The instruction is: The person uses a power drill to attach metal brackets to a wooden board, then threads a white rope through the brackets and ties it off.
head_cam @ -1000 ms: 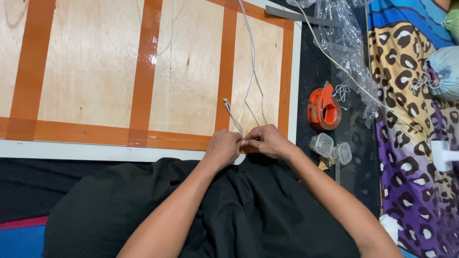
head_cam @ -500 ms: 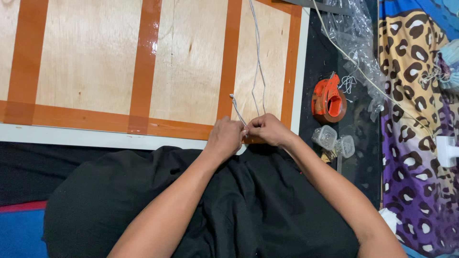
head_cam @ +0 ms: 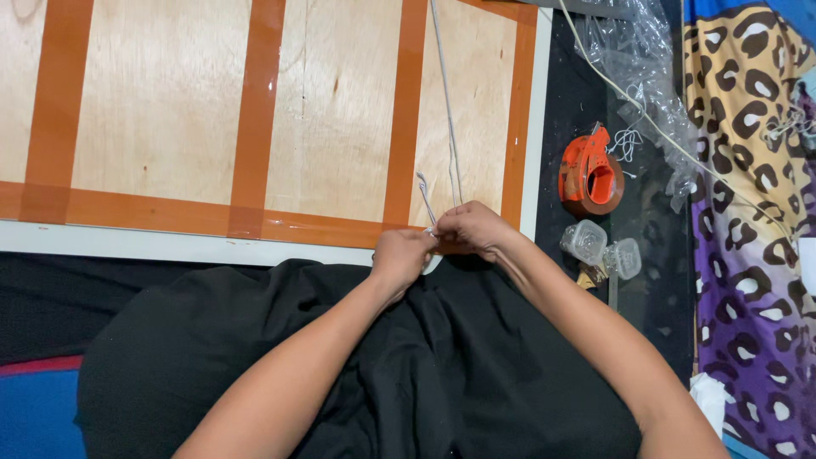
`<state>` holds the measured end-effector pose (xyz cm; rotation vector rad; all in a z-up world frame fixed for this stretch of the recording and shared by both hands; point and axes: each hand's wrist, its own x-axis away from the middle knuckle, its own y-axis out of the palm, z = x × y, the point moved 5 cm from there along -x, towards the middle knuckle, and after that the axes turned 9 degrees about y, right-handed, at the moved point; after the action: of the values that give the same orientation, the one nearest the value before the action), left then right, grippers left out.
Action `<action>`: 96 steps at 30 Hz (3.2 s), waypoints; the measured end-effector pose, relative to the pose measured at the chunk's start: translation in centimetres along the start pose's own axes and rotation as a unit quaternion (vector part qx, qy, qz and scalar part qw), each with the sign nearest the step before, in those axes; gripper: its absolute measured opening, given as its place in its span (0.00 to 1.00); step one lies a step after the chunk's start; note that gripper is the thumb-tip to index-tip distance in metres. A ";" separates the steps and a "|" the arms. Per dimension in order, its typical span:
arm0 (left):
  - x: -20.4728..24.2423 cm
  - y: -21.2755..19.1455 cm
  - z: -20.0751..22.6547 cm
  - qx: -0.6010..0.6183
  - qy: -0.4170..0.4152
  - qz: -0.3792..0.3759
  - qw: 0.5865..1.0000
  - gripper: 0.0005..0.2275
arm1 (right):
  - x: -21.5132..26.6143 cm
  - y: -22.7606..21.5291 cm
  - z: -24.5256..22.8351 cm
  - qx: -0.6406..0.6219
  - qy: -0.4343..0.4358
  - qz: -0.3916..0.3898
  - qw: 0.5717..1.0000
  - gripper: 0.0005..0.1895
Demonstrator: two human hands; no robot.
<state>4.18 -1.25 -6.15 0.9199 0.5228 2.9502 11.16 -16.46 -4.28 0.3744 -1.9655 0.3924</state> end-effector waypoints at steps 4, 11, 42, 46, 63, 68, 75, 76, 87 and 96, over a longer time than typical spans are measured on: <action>-1.1 -0.3 1.2 -0.017 -0.087 -0.067 0.994 0.09 | 0.0 -0.3 -0.3 0.074 -0.056 0.012 0.996 0.07; -3.2 -2.5 5.6 0.037 -0.074 -0.125 0.989 0.09 | 2.1 0.4 -2.1 0.182 -0.193 0.010 0.964 0.07; -2.0 -1.4 4.0 -0.315 0.069 0.002 0.947 0.13 | 3.8 1.0 -2.1 0.287 -0.186 0.101 0.934 0.09; -1.8 -1.1 3.7 -0.304 0.059 0.011 0.951 0.13 | 4.9 1.4 -2.7 0.277 -0.221 0.105 0.929 0.08; -3.2 -1.1 3.2 -0.405 0.155 -0.098 0.896 0.12 | 3.2 1.5 -0.6 0.129 -0.119 0.069 0.982 0.06; -2.9 -1.0 3.5 -0.404 0.158 -0.102 0.895 0.09 | 2.8 1.8 -0.6 0.032 -0.134 0.053 0.989 0.05; -2.1 -0.9 4.3 -0.350 0.139 -0.101 0.921 0.07 | 4.6 2.4 -2.5 0.164 -0.150 0.121 0.967 0.05; -2.1 -0.9 4.4 -0.362 0.141 -0.105 0.916 0.06 | 5.1 2.7 -3.1 0.259 -0.182 0.148 0.937 0.06; -1.3 -0.8 4.3 -0.354 0.145 -0.094 0.919 0.06 | 4.3 4.3 -4.2 0.598 -0.190 0.105 0.772 0.09; 3.5 0.2 3.7 -0.385 0.180 -0.007 0.905 0.13 | 3.3 2.9 -5.7 0.560 -0.117 0.038 0.820 0.10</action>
<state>3.33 0.06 -1.31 0.2768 -0.6196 2.8763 13.20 -11.69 0.70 1.1204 -1.7759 1.6306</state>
